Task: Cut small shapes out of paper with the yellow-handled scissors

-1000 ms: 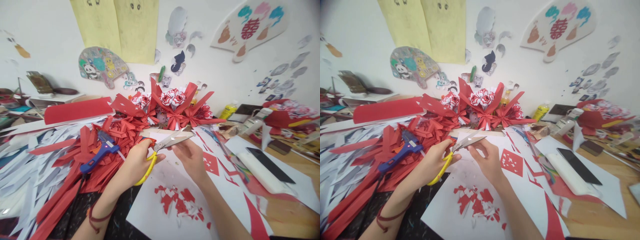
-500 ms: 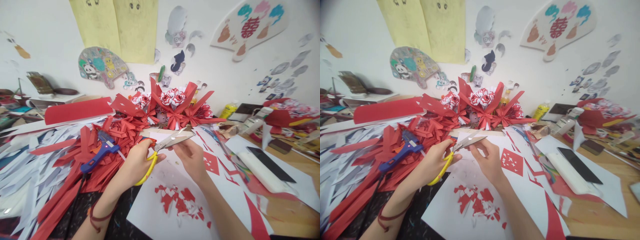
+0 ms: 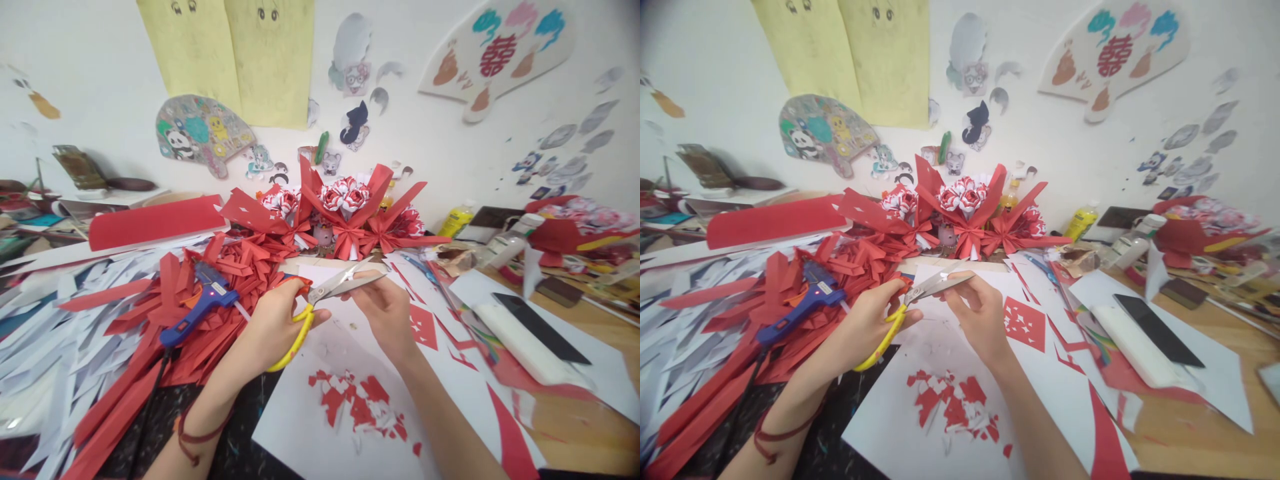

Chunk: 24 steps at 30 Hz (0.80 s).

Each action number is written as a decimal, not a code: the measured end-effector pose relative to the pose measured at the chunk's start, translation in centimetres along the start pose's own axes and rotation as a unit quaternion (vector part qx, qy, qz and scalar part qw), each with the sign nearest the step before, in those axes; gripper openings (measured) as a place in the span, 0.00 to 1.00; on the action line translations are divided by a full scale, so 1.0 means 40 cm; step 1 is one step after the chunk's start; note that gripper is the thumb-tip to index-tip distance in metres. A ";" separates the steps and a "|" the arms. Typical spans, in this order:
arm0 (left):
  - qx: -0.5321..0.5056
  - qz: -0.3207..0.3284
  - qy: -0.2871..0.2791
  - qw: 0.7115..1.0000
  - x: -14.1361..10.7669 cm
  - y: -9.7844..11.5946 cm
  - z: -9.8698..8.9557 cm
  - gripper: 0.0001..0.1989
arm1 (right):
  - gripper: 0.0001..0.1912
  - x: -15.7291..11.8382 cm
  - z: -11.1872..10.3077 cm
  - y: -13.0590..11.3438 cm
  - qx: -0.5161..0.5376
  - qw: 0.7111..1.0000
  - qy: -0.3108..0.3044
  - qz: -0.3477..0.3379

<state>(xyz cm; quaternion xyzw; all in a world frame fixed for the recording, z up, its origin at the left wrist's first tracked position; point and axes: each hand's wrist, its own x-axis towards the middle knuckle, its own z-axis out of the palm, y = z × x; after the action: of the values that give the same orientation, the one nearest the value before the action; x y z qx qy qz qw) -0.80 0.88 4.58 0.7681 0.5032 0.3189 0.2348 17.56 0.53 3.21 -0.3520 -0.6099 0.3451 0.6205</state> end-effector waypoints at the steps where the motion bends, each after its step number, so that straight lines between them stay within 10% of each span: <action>1: 0.000 0.000 0.001 1.000 0.000 0.000 -0.001 0.17 | 0.03 0.000 0.000 0.000 0.001 1.000 -0.004 0.003; 17: 0.038 0.020 0.022 0.999 0.003 -0.011 -0.001 0.18 | 0.02 0.004 -0.007 0.002 0.030 0.996 -0.053 0.064; 24: -0.016 -0.014 -0.072 0.997 -0.009 -0.024 -0.009 0.16 | 0.02 0.009 -0.012 0.012 0.044 0.997 -0.027 0.055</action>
<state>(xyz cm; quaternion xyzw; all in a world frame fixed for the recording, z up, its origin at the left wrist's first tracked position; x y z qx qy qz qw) -1.76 0.93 4.10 0.7779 0.4907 0.2675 0.2873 18.03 1.08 2.96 -0.3477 -0.5907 0.4144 0.5988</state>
